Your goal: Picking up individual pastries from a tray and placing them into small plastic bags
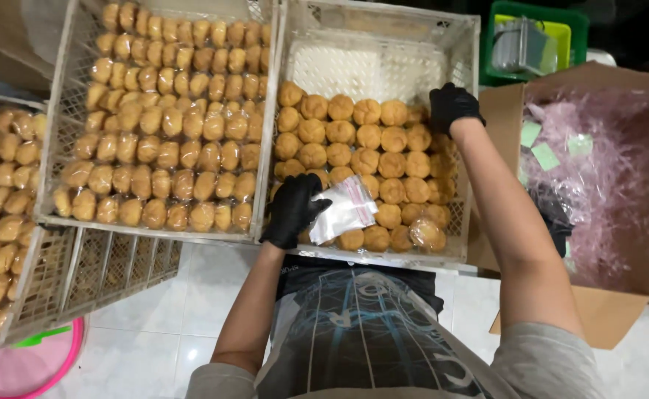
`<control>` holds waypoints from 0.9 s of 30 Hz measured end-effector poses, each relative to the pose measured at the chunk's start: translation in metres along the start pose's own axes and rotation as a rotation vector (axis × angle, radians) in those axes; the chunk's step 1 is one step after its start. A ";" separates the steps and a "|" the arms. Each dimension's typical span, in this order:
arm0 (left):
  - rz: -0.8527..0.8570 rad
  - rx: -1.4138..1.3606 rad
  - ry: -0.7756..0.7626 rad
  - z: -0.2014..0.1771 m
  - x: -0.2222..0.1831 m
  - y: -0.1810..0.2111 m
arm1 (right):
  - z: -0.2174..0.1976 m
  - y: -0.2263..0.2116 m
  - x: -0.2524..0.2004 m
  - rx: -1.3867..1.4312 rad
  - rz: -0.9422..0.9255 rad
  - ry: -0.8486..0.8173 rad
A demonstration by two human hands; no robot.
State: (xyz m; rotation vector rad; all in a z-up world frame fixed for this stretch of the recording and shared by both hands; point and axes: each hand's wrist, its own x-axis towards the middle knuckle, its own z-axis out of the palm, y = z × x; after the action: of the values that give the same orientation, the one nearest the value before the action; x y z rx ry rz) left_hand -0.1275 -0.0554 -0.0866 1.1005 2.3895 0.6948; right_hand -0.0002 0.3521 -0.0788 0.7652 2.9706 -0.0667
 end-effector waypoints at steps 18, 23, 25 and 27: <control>-0.038 -0.500 0.189 -0.024 -0.014 0.034 | -0.067 -0.201 -0.169 1.310 0.216 0.036; 0.232 -0.614 0.525 -0.005 -0.022 0.061 | -0.072 -0.199 -0.169 1.452 0.426 0.357; 0.365 -0.554 0.644 0.001 -0.026 0.073 | -0.068 -0.198 -0.168 1.509 0.439 0.438; 0.422 -0.584 0.653 0.000 -0.034 0.095 | -0.057 -0.197 -0.166 1.581 0.493 0.583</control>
State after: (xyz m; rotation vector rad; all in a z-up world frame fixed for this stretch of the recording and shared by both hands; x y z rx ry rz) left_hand -0.0522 -0.0286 -0.0249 1.2346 2.1531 2.0052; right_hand 0.0457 0.1040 -0.0040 1.7129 2.3954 -2.6278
